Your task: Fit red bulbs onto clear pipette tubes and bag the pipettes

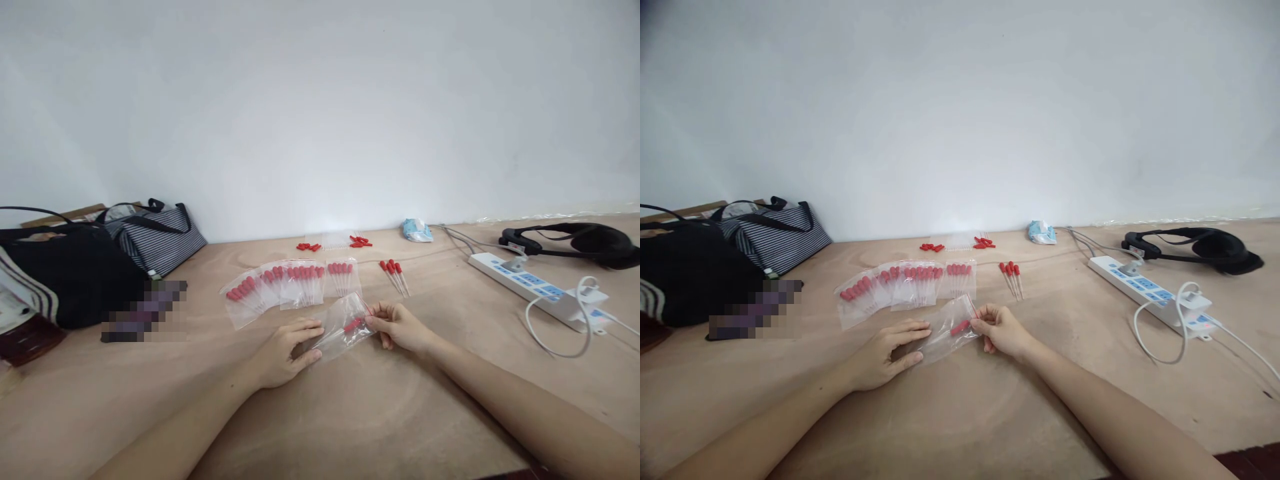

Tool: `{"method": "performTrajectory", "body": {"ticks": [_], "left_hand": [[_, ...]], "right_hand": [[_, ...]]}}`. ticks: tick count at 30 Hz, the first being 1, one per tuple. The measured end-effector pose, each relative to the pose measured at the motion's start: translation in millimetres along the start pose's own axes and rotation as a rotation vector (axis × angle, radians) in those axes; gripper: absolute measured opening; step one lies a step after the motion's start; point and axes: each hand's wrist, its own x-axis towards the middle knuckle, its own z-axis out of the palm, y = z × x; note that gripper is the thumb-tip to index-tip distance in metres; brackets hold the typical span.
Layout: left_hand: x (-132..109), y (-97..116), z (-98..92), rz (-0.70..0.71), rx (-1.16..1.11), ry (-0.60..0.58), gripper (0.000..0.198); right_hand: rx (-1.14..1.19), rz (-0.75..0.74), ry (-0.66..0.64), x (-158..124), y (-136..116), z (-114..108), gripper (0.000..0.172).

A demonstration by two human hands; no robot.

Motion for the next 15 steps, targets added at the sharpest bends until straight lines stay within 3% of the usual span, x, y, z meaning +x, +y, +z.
{"method": "performTrajectory", "body": {"ticks": [4,7,10,12,15], "left_hand": [[-1,1,-1.9,0.000,-0.004,-0.009,0.038],[-1,1,-2.9,0.019,-0.004,0.007,0.032],[-1,2,-3.2,0.060,0.005,0.032,0.030],[-1,3,-3.4,0.064,-0.001,0.021,0.030],[-1,5,-3.8,0.034,-0.011,-0.019,0.031]], "right_hand": [[-0.135,-0.044,0.159,10,-1,-15,0.024],[-0.369,-0.126,0.390,30,-3,-45,0.016],[-0.640,-0.024,0.630,54,-7,-80,0.020],[-0.757,0.091,0.661,69,-9,-97,0.027],[-0.799,0.207,0.618,83,-9,-105,0.023]]}}
